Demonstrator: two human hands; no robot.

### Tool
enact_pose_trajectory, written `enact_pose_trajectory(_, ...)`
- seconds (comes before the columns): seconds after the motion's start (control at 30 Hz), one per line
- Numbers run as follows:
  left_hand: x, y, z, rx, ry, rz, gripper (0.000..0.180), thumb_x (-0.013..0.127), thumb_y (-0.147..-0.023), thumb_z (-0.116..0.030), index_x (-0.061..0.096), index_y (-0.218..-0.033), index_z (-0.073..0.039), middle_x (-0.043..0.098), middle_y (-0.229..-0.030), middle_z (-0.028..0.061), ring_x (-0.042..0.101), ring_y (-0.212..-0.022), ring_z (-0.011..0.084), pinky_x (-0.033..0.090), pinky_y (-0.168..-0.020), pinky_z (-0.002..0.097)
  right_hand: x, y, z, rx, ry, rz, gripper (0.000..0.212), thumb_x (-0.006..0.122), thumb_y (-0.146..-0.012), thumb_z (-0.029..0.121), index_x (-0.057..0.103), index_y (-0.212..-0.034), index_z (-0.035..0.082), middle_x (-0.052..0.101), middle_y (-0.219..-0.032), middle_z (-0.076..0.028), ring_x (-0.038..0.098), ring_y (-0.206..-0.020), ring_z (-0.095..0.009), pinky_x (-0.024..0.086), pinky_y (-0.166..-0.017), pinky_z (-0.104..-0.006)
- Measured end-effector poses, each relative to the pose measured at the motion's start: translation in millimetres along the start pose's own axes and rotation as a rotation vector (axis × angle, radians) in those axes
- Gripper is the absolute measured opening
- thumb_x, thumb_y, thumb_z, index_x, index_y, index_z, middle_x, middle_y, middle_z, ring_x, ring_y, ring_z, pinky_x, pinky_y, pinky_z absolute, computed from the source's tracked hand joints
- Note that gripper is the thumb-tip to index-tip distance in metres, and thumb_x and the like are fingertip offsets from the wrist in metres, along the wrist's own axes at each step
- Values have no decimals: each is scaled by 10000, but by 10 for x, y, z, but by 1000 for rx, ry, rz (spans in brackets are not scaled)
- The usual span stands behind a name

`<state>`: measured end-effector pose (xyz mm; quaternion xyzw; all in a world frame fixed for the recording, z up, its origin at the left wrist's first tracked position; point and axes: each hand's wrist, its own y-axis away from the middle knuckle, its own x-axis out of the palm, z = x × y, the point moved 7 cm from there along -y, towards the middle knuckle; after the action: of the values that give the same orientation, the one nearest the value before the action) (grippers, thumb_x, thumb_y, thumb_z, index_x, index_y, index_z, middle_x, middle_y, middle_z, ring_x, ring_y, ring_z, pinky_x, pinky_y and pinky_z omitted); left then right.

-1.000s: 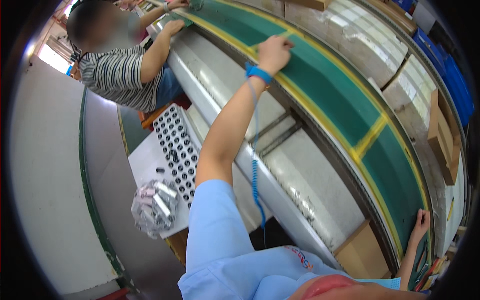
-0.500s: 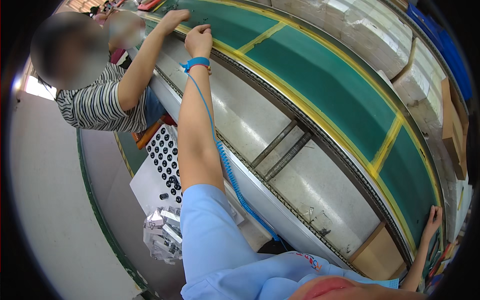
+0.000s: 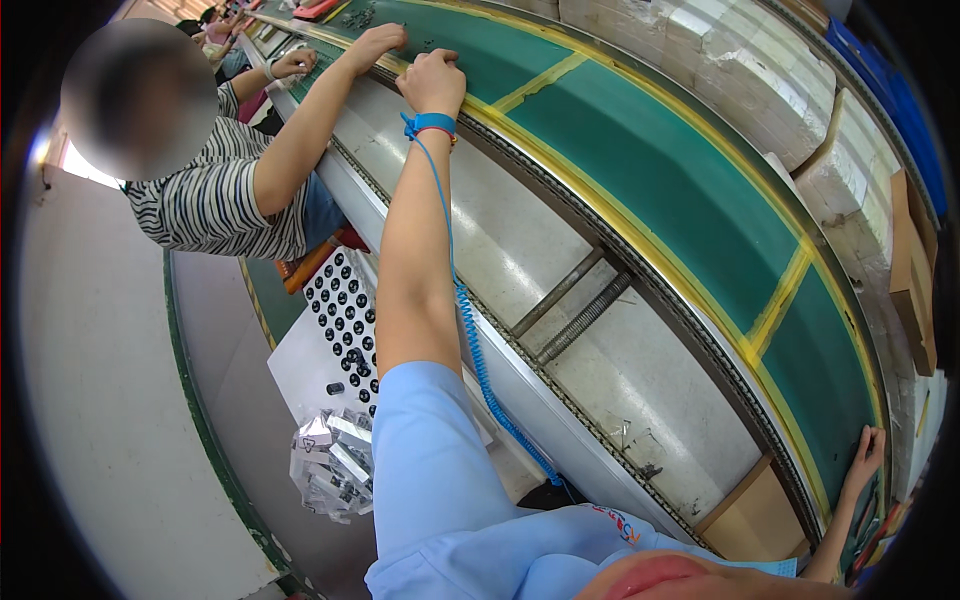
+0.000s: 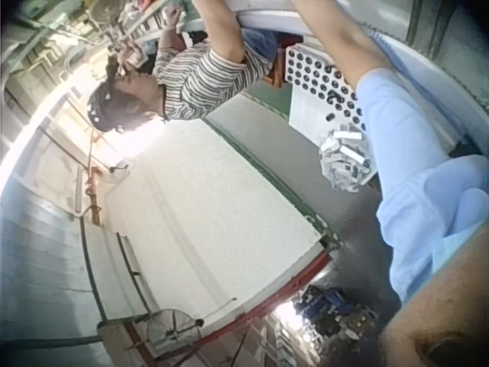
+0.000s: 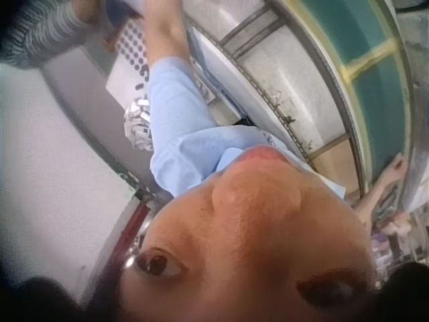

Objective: Assembling electronic components onto green printed circuit boards on an industrial assembly line.

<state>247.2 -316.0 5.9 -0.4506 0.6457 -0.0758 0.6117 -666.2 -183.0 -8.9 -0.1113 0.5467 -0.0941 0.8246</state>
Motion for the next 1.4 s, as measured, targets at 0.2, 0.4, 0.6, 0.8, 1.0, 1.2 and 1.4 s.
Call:
enact_pose_trajectory(0.2, 51, -156, 368, -124, 26, 105, 228, 602, -824, -332, 719, -981, -214, 693, -944, 62, 645, -928, 254, 452, -811, 420, 118, -82, -37, -12, -3, 48, 207, 517, -972, 172, 436, -860, 17, 383, -816, -33, 404, -761, -135, 338, -729, -231)
enact_pose_trajectory(0.4, -215, -157, 82, -57, 107, -86, 381, 572, -870, -386, 631, -1152, -138, 677, -961, 76, 633, -925, 267, 404, -877, 426, 71, -24, -204, -59, -2, -28, 194, 517, -979, 198, 451, -910, 29, 404, -835, -24, 406, -771, -116, 334, -725, -220)
enact_pose_trajectory(0.6, -741, 357, -1208, 305, 510, -106, 442, 644, -816, -224, 549, -1223, -80, 619, -964, 75, 576, -919, 263, 327, -912, 427, 118, 7, -346, -65, -47, -9, 198, 528, -970, 193, 444, -901, 28, 394, -836, -32, 403, -776, -127, 337, -743, -218)
enact_pose_trajectory(0.8, -1741, 1920, -2683, 764, 768, 201, 642, 750, -681, -127, 491, -1265, -67, 557, -1212, 136, 535, -1096, 303, 325, -979, 489, 160, 34, -135, -113, -163, 1, 182, 516, -967, 156, 420, -875, 31, 364, -822, -31, 382, -755, -130, 327, -727, -215)
enact_pose_trajectory(1.0, -2429, 3226, -3414, 1113, 1099, 492, 659, 752, -674, -293, 510, -1233, -41, 478, -1272, 177, 503, -1131, 299, 333, -1018, 507, 205, 0, -127, -85, -213, 57, 176, 516, -966, 137, 410, -867, 37, 352, -821, -28, 372, -749, -122, 319, -711, -209)
enact_pose_trajectory(1.2, -2674, 3752, -3403, 1412, 1295, 582, 320, 686, -748, -321, 586, -869, -43, 556, -933, 139, 555, -854, 282, 369, -974, 464, 262, -46, -108, -92, -234, 28, 164, 512, -972, 138, 426, -873, 41, 358, -823, -17, 372, -754, -113, 321, -712, -207)
enact_pose_trajectory(1.4, -2536, 3741, -3373, 1312, 1267, 750, 215, 587, -806, -200, 461, -679, -81, 519, -737, 85, 515, -623, 246, 411, -708, 379, 340, -16, -619, -4, -235, 68, 193, 531, -975, 185, 451, -908, 22, 421, -853, -30, 425, -812, -120, 355, -780, -204)
